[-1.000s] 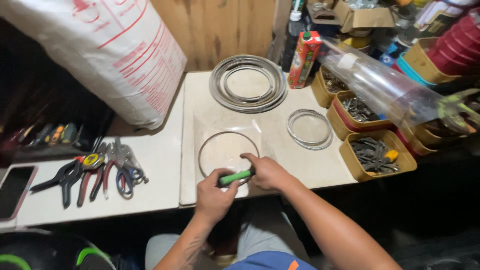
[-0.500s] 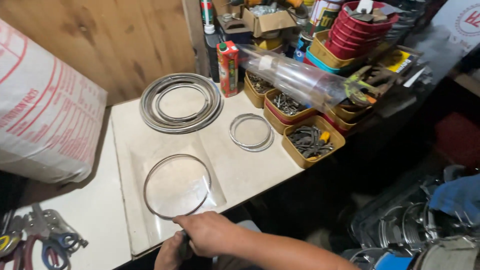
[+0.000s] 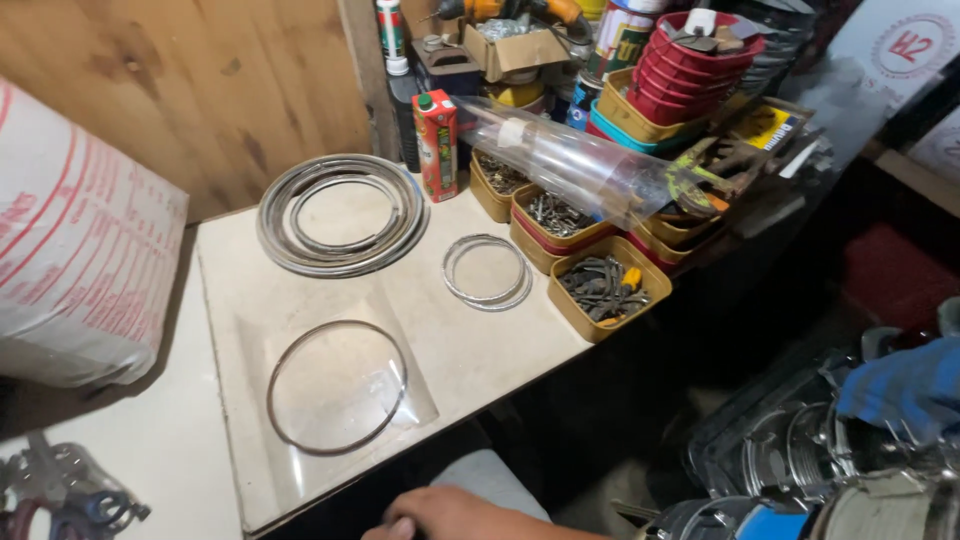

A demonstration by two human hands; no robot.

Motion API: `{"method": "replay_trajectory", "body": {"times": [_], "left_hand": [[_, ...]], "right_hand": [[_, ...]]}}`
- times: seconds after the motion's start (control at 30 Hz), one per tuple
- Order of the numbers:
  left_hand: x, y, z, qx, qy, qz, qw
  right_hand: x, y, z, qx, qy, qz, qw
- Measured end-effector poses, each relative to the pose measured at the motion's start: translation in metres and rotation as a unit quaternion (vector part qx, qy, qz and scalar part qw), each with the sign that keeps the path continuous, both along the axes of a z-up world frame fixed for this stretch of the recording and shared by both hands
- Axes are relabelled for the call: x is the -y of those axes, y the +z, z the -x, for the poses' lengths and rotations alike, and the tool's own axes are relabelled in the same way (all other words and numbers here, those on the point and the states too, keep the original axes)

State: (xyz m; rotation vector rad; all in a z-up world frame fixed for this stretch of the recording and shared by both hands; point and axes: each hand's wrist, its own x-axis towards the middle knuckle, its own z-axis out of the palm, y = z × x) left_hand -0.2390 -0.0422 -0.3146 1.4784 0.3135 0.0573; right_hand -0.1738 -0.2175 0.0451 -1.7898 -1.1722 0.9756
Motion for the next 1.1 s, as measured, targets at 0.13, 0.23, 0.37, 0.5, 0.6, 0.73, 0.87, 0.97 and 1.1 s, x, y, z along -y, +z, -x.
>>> {"method": "replay_trajectory", "body": {"times": [0.13,0.23,0.37,0.5,0.6,0.73,0.87,0.97,1.1], "left_hand": [[0.003,0.145,-0.010,-0.115,-0.058,-0.039,0.991],[0.005,0.260,0.009,-0.168,-0.005,-0.090,0.982],[-0.006,0.296,0.015,-0.163,0.064,-0.132,0.976],[-0.012,0.302,0.020,-0.198,0.104,-0.117,0.968],[-0.017,0.301,0.022,-0.191,0.120,-0.141,0.964],[-0.021,0.295,0.025,-0.161,0.128,-0.225,0.952],[-0.026,0.275,0.011,0.073,0.128,-0.442,0.885],[-0.027,0.271,-0.012,0.172,0.136,-0.540,0.812],[-0.036,0.256,-0.029,0.061,0.095,-0.618,0.778]], "right_hand": [[0.024,-0.040,-0.039,-0.008,-0.280,0.006,0.960],[0.089,-0.093,-0.137,0.027,-0.466,-0.080,0.881],[0.162,-0.053,-0.199,0.150,-0.709,-0.138,0.675],[0.194,-0.049,-0.230,0.028,-0.687,-0.229,0.689],[0.189,-0.043,-0.217,-0.007,-0.673,-0.198,0.713],[0.175,-0.100,-0.196,0.116,-0.640,-0.156,0.744],[0.074,-0.102,-0.118,0.110,-0.490,0.045,0.864],[0.008,-0.097,-0.076,0.200,-0.353,-0.067,0.912],[-0.029,-0.104,-0.081,0.299,-0.335,-0.001,0.894]]}}
